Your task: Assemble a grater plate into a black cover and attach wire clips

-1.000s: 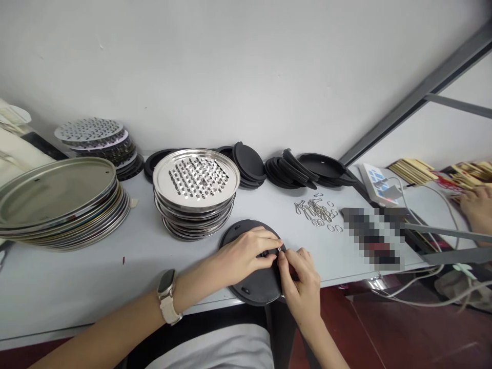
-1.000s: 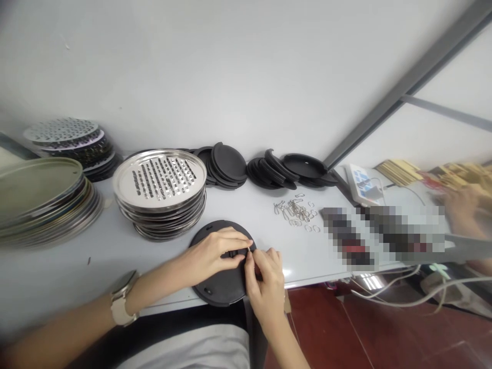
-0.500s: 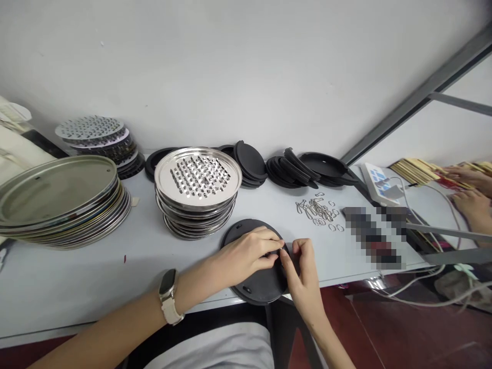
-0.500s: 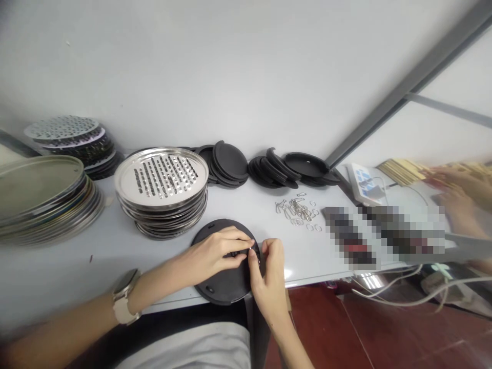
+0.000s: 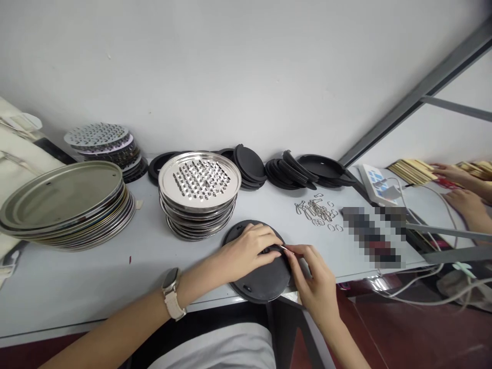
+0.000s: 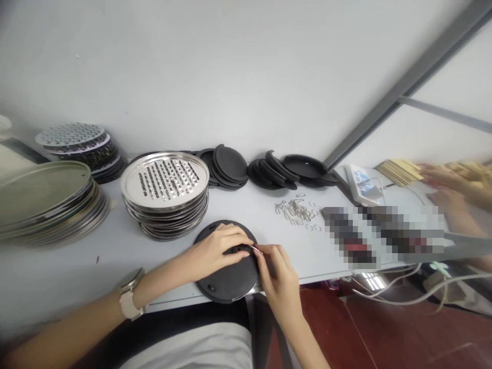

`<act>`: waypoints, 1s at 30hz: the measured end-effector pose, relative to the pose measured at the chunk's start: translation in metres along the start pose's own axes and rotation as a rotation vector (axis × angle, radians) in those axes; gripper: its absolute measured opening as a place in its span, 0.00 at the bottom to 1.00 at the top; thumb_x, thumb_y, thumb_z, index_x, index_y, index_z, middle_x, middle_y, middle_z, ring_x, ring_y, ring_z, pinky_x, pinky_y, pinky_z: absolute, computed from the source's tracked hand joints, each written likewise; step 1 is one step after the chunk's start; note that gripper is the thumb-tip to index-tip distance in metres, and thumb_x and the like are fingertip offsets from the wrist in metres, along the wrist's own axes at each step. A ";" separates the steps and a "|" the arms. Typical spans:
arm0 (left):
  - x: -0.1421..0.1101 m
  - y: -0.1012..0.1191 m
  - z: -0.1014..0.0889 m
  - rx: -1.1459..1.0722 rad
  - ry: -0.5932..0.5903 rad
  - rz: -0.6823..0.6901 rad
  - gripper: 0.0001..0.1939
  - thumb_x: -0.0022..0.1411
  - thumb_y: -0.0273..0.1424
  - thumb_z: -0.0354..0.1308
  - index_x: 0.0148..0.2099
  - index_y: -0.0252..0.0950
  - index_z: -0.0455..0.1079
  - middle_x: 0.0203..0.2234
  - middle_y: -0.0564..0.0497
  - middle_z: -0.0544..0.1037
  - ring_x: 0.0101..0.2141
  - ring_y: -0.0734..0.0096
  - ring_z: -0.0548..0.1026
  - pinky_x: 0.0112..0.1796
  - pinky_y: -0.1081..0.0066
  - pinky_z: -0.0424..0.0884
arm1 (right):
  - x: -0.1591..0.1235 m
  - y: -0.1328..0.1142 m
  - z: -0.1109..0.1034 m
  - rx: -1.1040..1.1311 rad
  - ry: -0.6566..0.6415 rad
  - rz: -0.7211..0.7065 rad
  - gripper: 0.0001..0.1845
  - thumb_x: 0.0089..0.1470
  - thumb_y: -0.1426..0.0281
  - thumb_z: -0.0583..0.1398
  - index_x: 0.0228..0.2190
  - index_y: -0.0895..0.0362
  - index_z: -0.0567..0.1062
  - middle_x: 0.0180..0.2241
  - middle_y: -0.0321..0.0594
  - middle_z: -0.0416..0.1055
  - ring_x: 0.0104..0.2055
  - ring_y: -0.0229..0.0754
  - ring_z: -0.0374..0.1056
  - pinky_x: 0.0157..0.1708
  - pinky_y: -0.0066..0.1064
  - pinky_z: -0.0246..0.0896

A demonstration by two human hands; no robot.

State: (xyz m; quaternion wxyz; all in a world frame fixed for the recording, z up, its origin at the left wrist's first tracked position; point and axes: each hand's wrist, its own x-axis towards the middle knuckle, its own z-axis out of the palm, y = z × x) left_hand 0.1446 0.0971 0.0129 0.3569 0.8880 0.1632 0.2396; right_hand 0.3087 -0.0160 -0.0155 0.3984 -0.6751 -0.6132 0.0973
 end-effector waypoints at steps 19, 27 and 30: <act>-0.009 0.005 0.008 0.432 -0.087 -0.142 0.55 0.46 0.64 0.56 0.65 0.30 0.52 0.63 0.30 0.54 0.63 0.39 0.51 0.58 0.47 0.51 | 0.016 0.001 -0.014 -0.131 -0.047 -0.009 0.11 0.65 0.67 0.48 0.29 0.53 0.61 0.24 0.34 0.62 0.25 0.40 0.60 0.28 0.31 0.57; 0.022 0.026 0.036 0.691 -0.011 -0.387 0.54 0.47 0.61 0.58 0.61 0.20 0.59 0.53 0.24 0.66 0.51 0.31 0.64 0.51 0.43 0.55 | 0.058 0.021 -0.014 -0.059 -0.163 0.000 0.12 0.65 0.65 0.47 0.30 0.53 0.62 0.23 0.33 0.63 0.24 0.38 0.61 0.27 0.29 0.56; 0.027 0.029 0.032 0.740 -0.059 -0.456 0.51 0.50 0.60 0.55 0.60 0.20 0.60 0.46 0.26 0.70 0.44 0.34 0.67 0.46 0.43 0.60 | 0.065 0.023 -0.012 -0.021 -0.163 0.023 0.14 0.66 0.64 0.47 0.28 0.53 0.61 0.22 0.32 0.61 0.23 0.38 0.60 0.26 0.28 0.55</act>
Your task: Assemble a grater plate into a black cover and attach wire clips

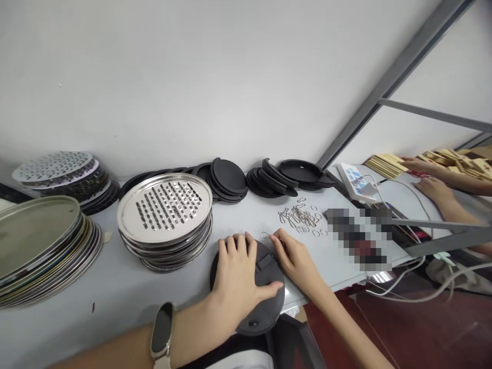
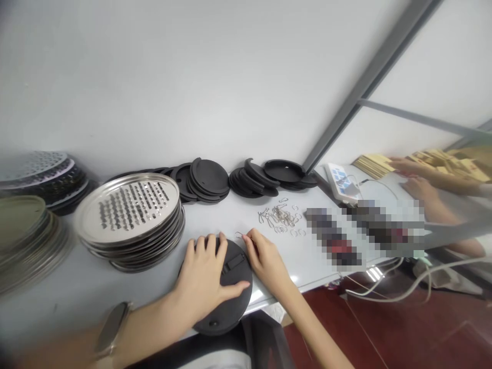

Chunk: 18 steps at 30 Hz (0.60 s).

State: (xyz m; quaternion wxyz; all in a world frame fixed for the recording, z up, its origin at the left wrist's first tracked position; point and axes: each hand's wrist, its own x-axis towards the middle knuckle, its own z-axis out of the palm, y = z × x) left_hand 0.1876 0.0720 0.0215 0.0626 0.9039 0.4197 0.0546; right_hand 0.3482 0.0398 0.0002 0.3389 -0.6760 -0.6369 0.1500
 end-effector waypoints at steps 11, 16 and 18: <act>-0.001 -0.010 -0.005 0.091 0.012 -0.065 0.42 0.56 0.57 0.49 0.58 0.25 0.64 0.36 0.34 0.70 0.36 0.45 0.67 0.35 0.50 0.64 | -0.039 -0.031 0.024 0.071 0.202 0.331 0.13 0.66 0.60 0.42 0.30 0.50 0.54 0.20 0.31 0.62 0.18 0.40 0.63 0.20 0.29 0.54; 0.011 -0.008 -0.012 0.176 0.077 -0.164 0.39 0.60 0.54 0.46 0.59 0.25 0.62 0.36 0.37 0.70 0.36 0.48 0.68 0.36 0.54 0.65 | 0.002 -0.028 0.019 0.069 0.209 0.284 0.12 0.66 0.61 0.42 0.30 0.51 0.53 0.21 0.30 0.61 0.20 0.39 0.62 0.22 0.29 0.53; 0.017 -0.006 -0.010 0.202 0.073 -0.198 0.39 0.62 0.52 0.45 0.60 0.22 0.60 0.36 0.35 0.70 0.36 0.49 0.69 0.36 0.55 0.65 | 0.019 -0.021 0.019 0.065 0.172 0.228 0.12 0.66 0.61 0.42 0.30 0.51 0.52 0.20 0.30 0.59 0.19 0.39 0.59 0.22 0.29 0.51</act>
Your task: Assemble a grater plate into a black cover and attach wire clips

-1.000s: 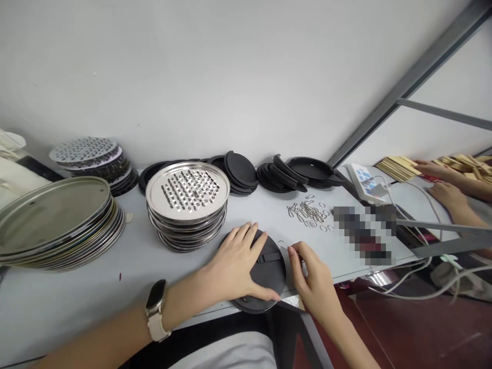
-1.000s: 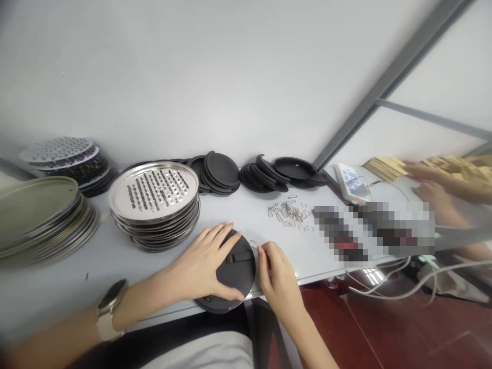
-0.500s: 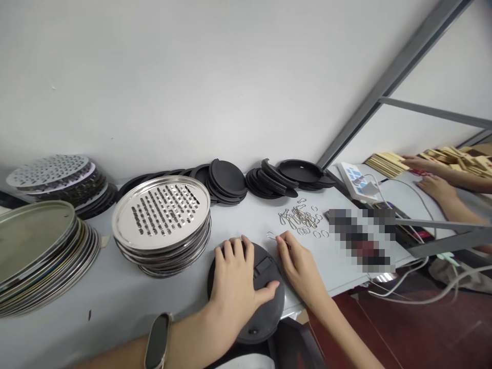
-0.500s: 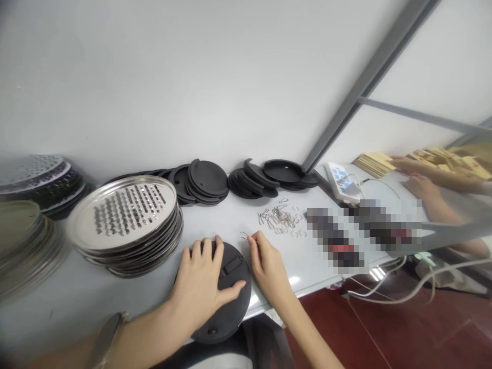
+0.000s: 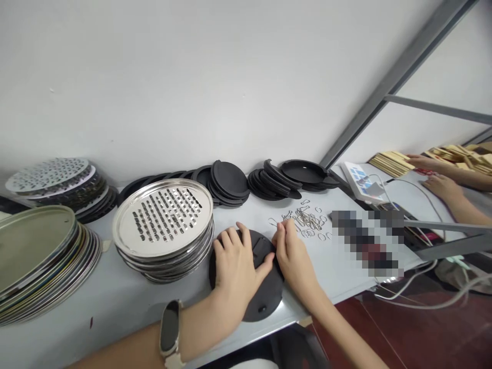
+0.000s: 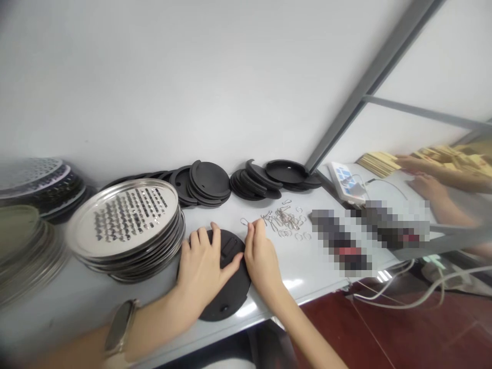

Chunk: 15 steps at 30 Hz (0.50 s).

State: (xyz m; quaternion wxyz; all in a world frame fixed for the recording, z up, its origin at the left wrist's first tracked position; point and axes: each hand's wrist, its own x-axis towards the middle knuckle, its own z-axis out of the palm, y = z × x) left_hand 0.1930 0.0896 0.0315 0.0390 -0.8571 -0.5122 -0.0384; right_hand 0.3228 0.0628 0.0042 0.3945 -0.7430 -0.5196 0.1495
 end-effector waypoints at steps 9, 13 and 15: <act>0.015 0.005 0.014 0.010 0.054 0.123 0.29 0.62 0.47 0.52 0.49 0.22 0.70 0.39 0.32 0.74 0.40 0.46 0.71 0.42 0.53 0.66 | 0.039 0.012 0.010 0.063 -0.131 -0.138 0.14 0.65 0.63 0.46 0.27 0.53 0.55 0.20 0.29 0.54 0.21 0.37 0.53 0.25 0.29 0.50; 0.017 -0.009 0.006 -0.399 0.088 0.278 0.35 0.66 0.43 0.50 0.65 0.21 0.51 0.52 0.29 0.68 0.52 0.44 0.66 0.49 0.52 0.65 | 0.031 0.009 -0.004 0.258 -0.121 -0.134 0.17 0.65 0.62 0.49 0.25 0.54 0.59 0.23 0.31 0.56 0.26 0.36 0.54 0.28 0.27 0.52; 0.017 -0.015 0.002 -0.655 0.070 0.329 0.27 0.69 0.33 0.43 0.66 0.29 0.47 0.54 0.34 0.66 0.54 0.51 0.66 0.50 0.55 0.65 | 0.022 0.007 -0.011 0.326 -0.155 -0.126 0.18 0.65 0.62 0.49 0.25 0.55 0.60 0.23 0.31 0.57 0.26 0.35 0.55 0.28 0.26 0.52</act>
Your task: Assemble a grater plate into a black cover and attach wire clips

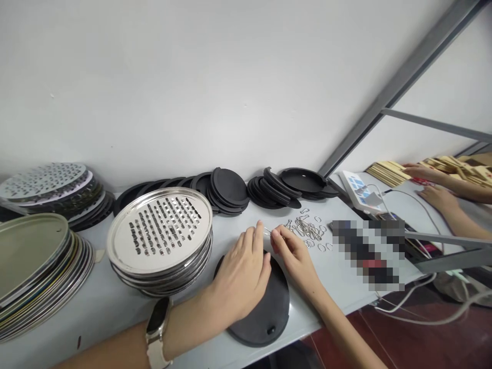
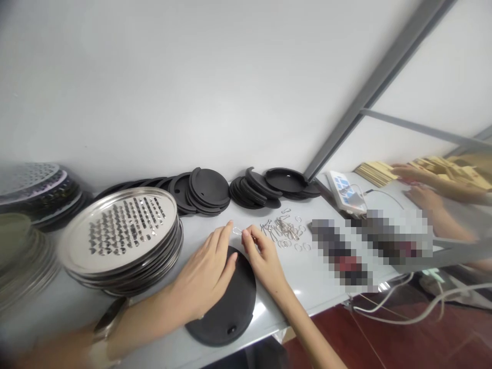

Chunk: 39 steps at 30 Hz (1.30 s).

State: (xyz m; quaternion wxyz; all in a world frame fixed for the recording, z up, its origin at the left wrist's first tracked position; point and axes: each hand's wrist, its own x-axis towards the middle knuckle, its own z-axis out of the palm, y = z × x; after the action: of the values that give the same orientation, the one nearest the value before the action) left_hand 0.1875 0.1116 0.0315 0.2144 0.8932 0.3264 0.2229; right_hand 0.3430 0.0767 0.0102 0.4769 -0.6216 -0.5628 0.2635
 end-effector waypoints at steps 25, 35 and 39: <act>0.001 -0.014 0.016 -0.732 0.057 -0.344 0.07 0.62 0.27 0.55 0.36 0.37 0.75 0.33 0.50 0.76 0.31 0.70 0.76 0.29 0.75 0.72 | -0.029 0.017 -0.013 -0.409 -0.065 -0.553 0.18 0.58 0.81 0.57 0.48 0.54 0.68 0.36 0.39 0.72 0.36 0.40 0.68 0.50 0.43 0.64; 0.004 -0.012 0.014 -0.577 0.090 -0.344 0.11 0.61 0.22 0.54 0.36 0.39 0.76 0.33 0.53 0.78 0.35 0.69 0.76 0.35 0.71 0.70 | -0.016 0.013 -0.018 -0.450 -0.175 -0.557 0.09 0.62 0.75 0.54 0.43 0.54 0.70 0.34 0.39 0.72 0.37 0.41 0.71 0.55 0.47 0.65; 0.005 -0.012 0.015 -0.521 0.097 -0.331 0.12 0.62 0.21 0.53 0.36 0.39 0.75 0.33 0.53 0.78 0.36 0.69 0.75 0.37 0.70 0.69 | -0.010 0.008 -0.019 -0.498 -0.227 -0.575 0.09 0.63 0.75 0.52 0.42 0.55 0.70 0.33 0.38 0.71 0.36 0.40 0.71 0.58 0.48 0.63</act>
State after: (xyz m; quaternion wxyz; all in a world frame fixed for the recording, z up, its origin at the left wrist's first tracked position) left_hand 0.1927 0.1196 0.0144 0.4537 0.7313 0.4091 0.3033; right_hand 0.3612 0.0620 0.0086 0.3008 -0.5023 -0.8096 0.0417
